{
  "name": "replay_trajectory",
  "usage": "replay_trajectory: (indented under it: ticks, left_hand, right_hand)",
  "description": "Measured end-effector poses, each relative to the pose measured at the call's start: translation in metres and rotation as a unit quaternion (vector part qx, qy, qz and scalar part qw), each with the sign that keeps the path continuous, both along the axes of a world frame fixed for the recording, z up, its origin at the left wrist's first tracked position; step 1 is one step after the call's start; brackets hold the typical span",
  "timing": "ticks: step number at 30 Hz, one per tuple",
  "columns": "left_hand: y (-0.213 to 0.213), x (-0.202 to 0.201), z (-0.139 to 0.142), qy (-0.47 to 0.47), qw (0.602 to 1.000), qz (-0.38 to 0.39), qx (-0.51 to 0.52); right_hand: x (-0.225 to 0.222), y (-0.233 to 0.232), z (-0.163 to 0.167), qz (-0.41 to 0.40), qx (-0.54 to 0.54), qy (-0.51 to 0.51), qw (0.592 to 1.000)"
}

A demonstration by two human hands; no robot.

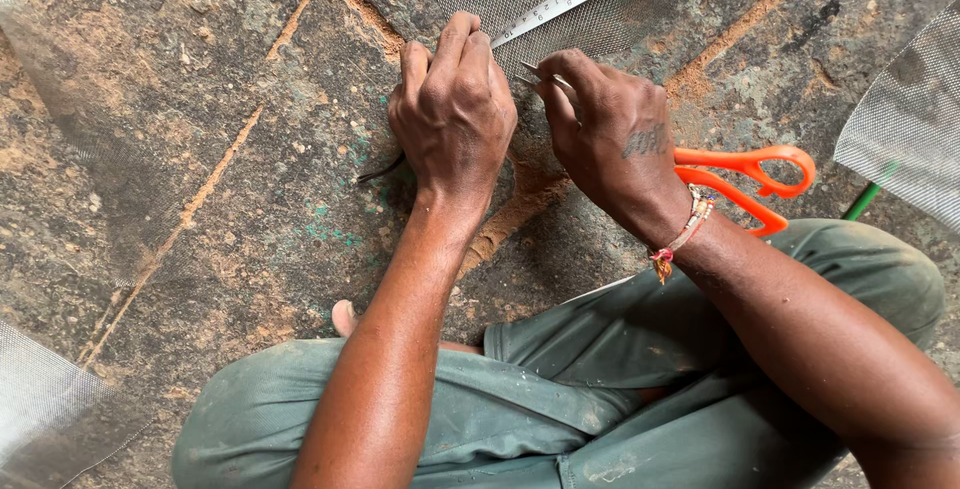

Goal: The person measures and marks a piece of metal mesh using a tape measure and a metal ruler, then cuts the mesh with orange-handled scissors. The person repeats the measuring and marking process on another section of the mesh.

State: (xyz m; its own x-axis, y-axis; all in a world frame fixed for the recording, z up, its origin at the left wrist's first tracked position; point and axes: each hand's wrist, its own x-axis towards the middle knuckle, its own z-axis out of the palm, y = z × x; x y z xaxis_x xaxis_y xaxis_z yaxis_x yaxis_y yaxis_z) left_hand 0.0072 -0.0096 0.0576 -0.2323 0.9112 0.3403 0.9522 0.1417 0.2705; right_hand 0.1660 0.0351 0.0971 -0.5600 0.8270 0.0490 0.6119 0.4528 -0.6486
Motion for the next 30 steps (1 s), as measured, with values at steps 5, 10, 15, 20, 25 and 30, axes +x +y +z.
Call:
replay_trajectory:
  ticks: [5, 10, 15, 20, 25, 30]
  left_hand:
    - [0.001, 0.0, -0.002, -0.001, 1.0, 0.003, 0.002]
    - [0.0, 0.0, -0.002, -0.002, 1.0, 0.003, 0.002]
    - [-0.001, 0.001, -0.001, -0.005, 1.0, 0.003, -0.002]
    - [0.0, 0.0, -0.001, -0.012, 1.0, 0.003, 0.001]
    - [0.0, 0.001, 0.002, -0.003, 1.0, 0.001, 0.0]
    - [-0.001, 0.002, 0.006, -0.002, 1.0, 0.006, -0.006]
  right_hand:
    - [-0.001, 0.0, 0.0, 0.005, 0.02, -0.005, 1.0]
    - [0.0, -0.001, -0.001, 0.006, 0.015, 0.001, 1.0]
    - [0.003, -0.001, -0.008, 0.011, 0.03, 0.026, 0.999]
    - [-0.001, 0.006, -0.023, 0.016, 0.056, 0.025, 0.998]
    - [-0.006, 0.007, -0.028, 0.005, 0.079, 0.037, 0.996]
    - [-0.009, 0.008, -0.027, -0.001, 0.08, 0.024, 0.996]
